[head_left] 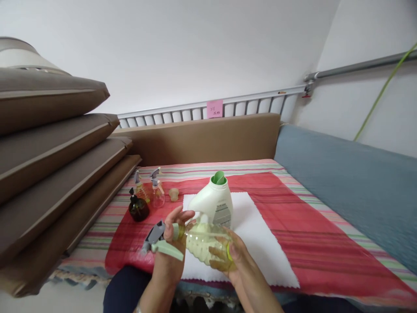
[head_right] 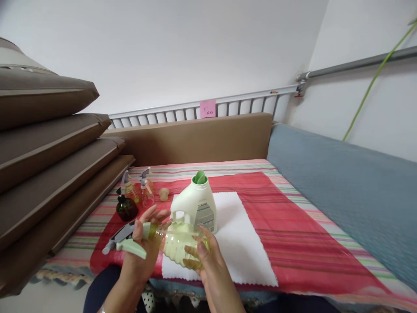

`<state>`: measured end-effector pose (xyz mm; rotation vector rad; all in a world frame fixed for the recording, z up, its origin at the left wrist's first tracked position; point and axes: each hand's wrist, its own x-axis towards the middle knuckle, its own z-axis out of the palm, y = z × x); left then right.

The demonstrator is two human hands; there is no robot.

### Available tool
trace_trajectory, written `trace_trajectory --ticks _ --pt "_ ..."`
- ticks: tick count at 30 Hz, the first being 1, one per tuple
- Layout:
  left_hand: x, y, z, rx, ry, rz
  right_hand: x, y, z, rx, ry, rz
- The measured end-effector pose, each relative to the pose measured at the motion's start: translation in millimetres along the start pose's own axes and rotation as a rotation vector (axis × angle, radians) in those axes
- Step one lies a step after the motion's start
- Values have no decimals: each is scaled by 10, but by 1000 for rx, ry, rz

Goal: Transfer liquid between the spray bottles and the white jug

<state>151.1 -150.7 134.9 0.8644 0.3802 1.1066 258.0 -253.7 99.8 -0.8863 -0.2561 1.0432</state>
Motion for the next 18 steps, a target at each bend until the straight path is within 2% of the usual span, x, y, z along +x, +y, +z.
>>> trace_trajectory --ticks 4,10,15,18 --pt "-2 -6 -21 -28 0 -16 -57 -2 -16 -19 -6 -49" --pt "32 -9 -12 -24 7 -24 -162 -86 -51 -77 -136 -105" --pt "41 8 8 10 -10 -10 -190 -105 -92 -86 -188 -90" --pt "42 22 21 26 -7 20 -170 -73 -128 -166 -199 -63"
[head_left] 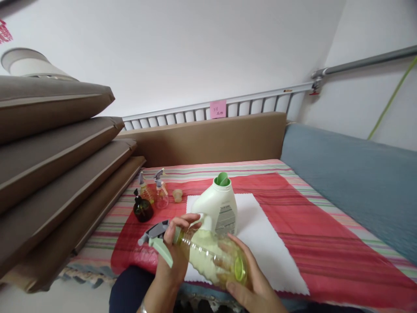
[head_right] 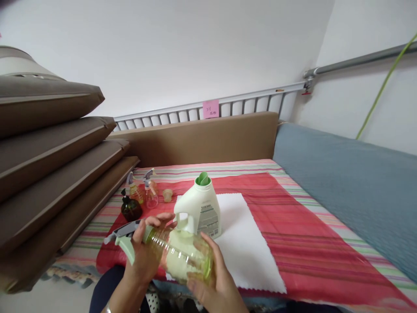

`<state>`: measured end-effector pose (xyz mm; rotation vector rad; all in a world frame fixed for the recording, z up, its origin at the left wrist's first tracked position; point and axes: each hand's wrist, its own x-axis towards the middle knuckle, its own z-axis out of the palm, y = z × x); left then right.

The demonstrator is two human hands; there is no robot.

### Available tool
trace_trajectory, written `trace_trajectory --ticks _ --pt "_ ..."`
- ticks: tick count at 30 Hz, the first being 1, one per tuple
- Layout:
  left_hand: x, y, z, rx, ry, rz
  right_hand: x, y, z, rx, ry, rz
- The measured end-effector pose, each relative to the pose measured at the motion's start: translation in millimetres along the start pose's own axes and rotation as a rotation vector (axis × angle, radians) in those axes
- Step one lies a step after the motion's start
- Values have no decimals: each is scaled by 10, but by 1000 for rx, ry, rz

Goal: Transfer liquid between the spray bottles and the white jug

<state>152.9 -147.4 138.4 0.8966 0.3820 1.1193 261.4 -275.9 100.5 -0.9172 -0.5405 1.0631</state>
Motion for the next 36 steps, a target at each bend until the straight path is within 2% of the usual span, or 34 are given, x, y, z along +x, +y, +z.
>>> trace_trajectory --ticks 3,6,8,10,14,16,18,22,24,26,28,30,32,36 --pt "-8 21 15 11 -41 9 14 52 -53 -50 -50 200" --pt "-21 43 23 55 -90 2 32 99 -111 84 -152 526" --pt "-25 53 28 86 -112 14 51 123 -131 198 -225 657" --pt "-22 59 41 93 -129 24 75 142 -124 274 -253 630" --pt "-10 73 95 71 -67 18 96 176 -66 311 -157 328" --pt "-10 83 116 49 -46 21 87 190 -64 285 -125 237" --pt "-15 92 124 18 -73 26 78 196 -98 249 -191 287" --pt "-36 85 100 -15 -165 23 92 198 -188 233 -409 606" --pt "-44 61 76 -16 -179 39 94 207 -179 225 -386 657" --pt "-46 31 49 -23 -155 64 78 228 -135 168 -286 544" --pt "-41 8 28 -49 -89 75 54 263 -94 91 -165 322" --pt "-29 3 13 -74 -35 63 41 310 -96 42 -123 171" --pt "-19 17 4 -74 -31 44 53 363 -145 44 -186 231" --pt "-23 43 -15 -62 -78 0 107 431 -234 94 -331 565"
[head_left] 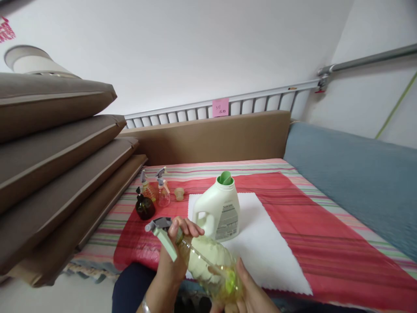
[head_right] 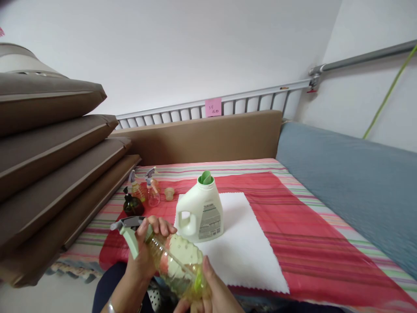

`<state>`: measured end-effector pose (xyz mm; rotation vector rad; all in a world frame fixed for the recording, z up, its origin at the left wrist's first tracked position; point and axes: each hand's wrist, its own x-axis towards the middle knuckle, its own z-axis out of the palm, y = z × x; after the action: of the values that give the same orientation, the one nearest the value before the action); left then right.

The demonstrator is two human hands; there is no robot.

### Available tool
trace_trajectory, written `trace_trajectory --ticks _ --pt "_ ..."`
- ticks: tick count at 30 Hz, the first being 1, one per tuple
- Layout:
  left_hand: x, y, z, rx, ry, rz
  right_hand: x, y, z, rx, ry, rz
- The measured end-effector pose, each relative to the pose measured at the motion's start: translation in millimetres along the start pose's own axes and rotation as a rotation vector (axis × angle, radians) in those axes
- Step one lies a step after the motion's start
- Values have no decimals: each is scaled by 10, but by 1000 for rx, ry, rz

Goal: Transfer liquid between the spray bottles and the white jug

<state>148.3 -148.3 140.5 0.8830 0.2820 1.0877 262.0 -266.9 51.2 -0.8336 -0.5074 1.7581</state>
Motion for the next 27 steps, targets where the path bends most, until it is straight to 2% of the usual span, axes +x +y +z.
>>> trace_trajectory --ticks 2,3,6,7,8,11,13,15,18,19,20,23,24,25,27 --pt "-9 -5 -11 -6 0 0 6 -4 29 53 19 21" --pt "-11 -11 -18 -12 9 4 2 -6 63 59 50 -46" --pt "-2 -25 -39 -34 50 21 -17 -6 162 -23 174 -397" --pt "3 -26 -45 -37 57 25 -20 -3 174 -54 178 -437" --pt "9 -23 -50 -36 57 27 -19 0 173 -67 159 -415" --pt "15 -4 -56 -18 39 6 -5 2 126 -41 30 -198" --pt "11 5 -56 -8 38 -3 -4 -4 117 13 -1 -92" --pt "6 3 -55 6 52 2 -17 -10 152 46 65 -163" --pt "5 -14 -54 7 90 12 -42 -13 225 -10 192 -453" --pt "5 -18 -53 -2 99 13 -46 -13 237 -27 186 -465" --pt "5 -21 -52 -12 107 8 -47 -12 240 -11 168 -416" --pt "1 -20 -48 -23 124 -16 -39 -6 205 151 58 -87" --pt "-2 -19 -49 -18 129 -24 -36 -2 188 196 40 -29" --pt "-5 -20 -50 -13 132 -30 -34 2 173 213 38 -25" --pt "-11 -30 -54 -5 129 -36 -33 13 150 173 54 -113"
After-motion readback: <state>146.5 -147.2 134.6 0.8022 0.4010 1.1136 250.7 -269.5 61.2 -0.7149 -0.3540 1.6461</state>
